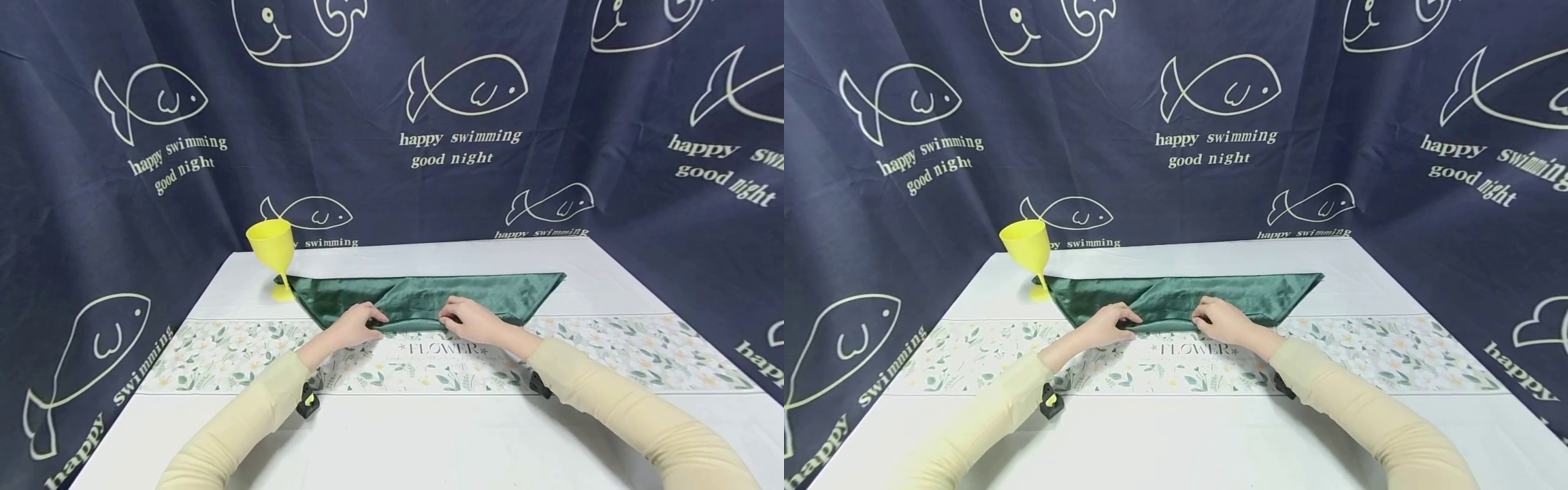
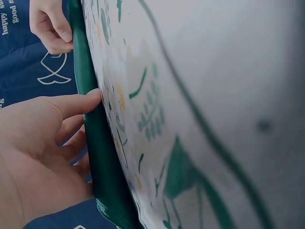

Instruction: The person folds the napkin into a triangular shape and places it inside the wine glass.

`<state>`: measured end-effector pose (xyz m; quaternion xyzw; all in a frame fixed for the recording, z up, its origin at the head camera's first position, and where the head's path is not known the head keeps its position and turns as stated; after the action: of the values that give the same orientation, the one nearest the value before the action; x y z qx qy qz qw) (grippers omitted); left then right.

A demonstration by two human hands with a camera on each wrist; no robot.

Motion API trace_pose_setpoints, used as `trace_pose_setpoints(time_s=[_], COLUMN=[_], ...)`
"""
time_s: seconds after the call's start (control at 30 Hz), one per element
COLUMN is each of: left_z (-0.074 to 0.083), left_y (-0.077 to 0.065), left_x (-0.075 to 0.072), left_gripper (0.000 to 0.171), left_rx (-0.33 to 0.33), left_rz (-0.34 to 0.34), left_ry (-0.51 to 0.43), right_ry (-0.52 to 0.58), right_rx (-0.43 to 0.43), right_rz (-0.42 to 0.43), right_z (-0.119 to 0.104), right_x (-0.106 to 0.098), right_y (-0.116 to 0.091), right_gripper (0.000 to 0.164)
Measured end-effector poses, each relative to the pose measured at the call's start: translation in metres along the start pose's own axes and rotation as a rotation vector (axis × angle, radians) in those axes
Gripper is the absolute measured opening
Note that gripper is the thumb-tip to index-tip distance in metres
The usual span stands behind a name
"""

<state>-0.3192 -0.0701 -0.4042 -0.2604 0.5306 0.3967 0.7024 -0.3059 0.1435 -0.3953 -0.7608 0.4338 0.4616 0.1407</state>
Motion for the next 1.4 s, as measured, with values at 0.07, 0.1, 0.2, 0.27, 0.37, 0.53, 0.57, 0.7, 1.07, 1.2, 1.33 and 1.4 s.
trace_pose_setpoints(time_s=[0.07,0.1,0.2,0.27,0.37,0.53,0.57,0.7,1.07,1.2,1.33,1.4], left_z=[-0.001,-0.001,-0.003,-0.003,-0.005,-0.009,-0.009,-0.01,-0.011,-0.01,-0.008,-0.007], left_y=[0.0,0.0,0.001,0.001,0.002,0.003,0.003,0.004,0.005,0.005,0.005,0.004], left_x=[0.001,0.001,0.002,0.002,0.002,0.002,0.002,0.003,0.002,0.002,0.002,0.002], left_gripper=[0.03,0.03,0.029,0.028,0.026,0.023,0.022,0.02,0.017,0.016,0.016,0.016], left_rx=[-0.001,-0.003,0.002,0.003,-0.008,-0.035,-0.037,-0.043,-0.073,-0.068,-0.065,-0.06], left_rz=[-0.006,-0.01,-0.013,-0.013,-0.001,0.028,0.034,0.048,0.057,0.057,0.049,0.043], left_ry=[0.007,0.007,0.013,0.012,-0.004,-0.04,-0.039,-0.035,-0.043,-0.038,-0.031,-0.029], right_ry=[-0.001,-0.001,-0.009,-0.015,-0.02,-0.034,-0.038,-0.051,-0.054,-0.06,-0.057,-0.061], right_rx=[0.001,0.004,0.013,0.015,0.015,0.018,0.017,0.002,0.014,-0.014,-0.038,-0.041], right_rz=[-0.002,-0.005,-0.01,-0.012,-0.013,-0.014,-0.012,-0.004,0.023,0.033,0.035,0.036], right_z=[0.0,0.0,0.001,0.001,0.001,0.002,0.002,0.001,0.001,0.001,0.0,0.0], right_x=[0.0,0.0,0.0,0.0,0.0,0.001,0.001,0.001,0.001,0.0,0.0,0.001], right_y=[0.0,0.0,0.0,0.0,-0.001,-0.001,-0.001,0.0,0.0,0.0,-0.001,-0.001], right_gripper=[0.023,0.024,0.027,0.028,0.027,0.027,0.026,0.025,0.024,0.021,0.018,0.018])
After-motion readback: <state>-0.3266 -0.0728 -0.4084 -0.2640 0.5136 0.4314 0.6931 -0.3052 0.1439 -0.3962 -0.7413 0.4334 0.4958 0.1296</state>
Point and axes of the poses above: each hand's wrist, its own y-axis towards the middle knuckle, its own x-axis out of the palm, z = x × y, the point moved 6 cm from there along y, towards the middle knuckle, and after that the axes turned 13 degrees about y, right-handed, at the moved point
